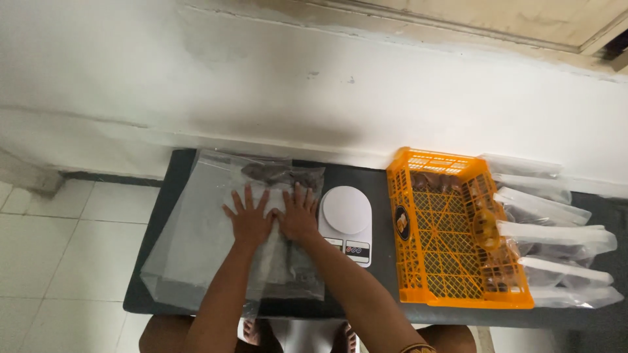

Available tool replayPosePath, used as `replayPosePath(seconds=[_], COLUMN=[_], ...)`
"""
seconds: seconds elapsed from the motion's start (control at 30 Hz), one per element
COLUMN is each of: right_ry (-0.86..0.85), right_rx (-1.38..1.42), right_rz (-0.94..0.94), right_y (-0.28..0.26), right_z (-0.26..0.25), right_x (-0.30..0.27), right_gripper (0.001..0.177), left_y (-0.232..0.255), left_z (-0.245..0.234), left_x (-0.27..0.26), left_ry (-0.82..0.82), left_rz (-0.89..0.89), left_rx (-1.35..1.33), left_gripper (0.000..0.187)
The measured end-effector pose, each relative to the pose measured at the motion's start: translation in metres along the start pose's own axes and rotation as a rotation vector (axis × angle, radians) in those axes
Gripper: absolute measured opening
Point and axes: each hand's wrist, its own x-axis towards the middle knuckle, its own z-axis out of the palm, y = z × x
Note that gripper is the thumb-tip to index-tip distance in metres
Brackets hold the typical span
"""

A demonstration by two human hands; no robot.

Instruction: The person picks up a plastic bag and opens it. They then use a scale to weigh pieces of dried fruit before placing them into the bag and sealing it. Finally, the person places the sealed bag into a plastic crate.

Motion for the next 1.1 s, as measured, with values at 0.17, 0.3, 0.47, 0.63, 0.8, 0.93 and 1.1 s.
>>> replayPosePath(seconds=[0.17,0.3,0.47,0.63,0.8,0.93,1.1], right_ry=[0.539,0.397,0.346,0.195,0.136,0.22,0.216], right_rx=[-0.126,-0.08,-0.055,0.044,0.023,0.059,0.45], right_rz=[-0.136,-0.118,-0.278,-0.386,-0.426,-0.511,-0.576], right_y=[0.027,0.03,0.023,0.011,0.016,0.041,0.075], right_z=[0.061,0.062,0.051,0.051,0.069,0.082,0.081], right_x=[0.018,0.02,-0.028,-0.139,-0.194,-0.203,-0.213], right_gripper=[0.071,0.074,0.068,0.07,0.067,0.067,0.041], left_y=[0.001,-0.004,-0.007,-0.025,-0.053,-0.063,-0.078], left_z=[-0.006,0.001,0.007,0.03,0.06,0.065,0.075], left_x=[0.003,0.012,-0.027,-0.127,-0.181,-0.185,-0.18], left_ry=[-0.041,-0.078,0.152,0.508,0.597,0.701,0.246], left_rz=[-0.007,-0.018,0.036,0.084,0.058,0.135,0.109], left_rx=[-0.029,-0.069,-0.113,-0.057,-0.087,-0.095,-0.261], left_gripper=[0.067,0.071,0.071,0.072,0.071,0.066,0.077])
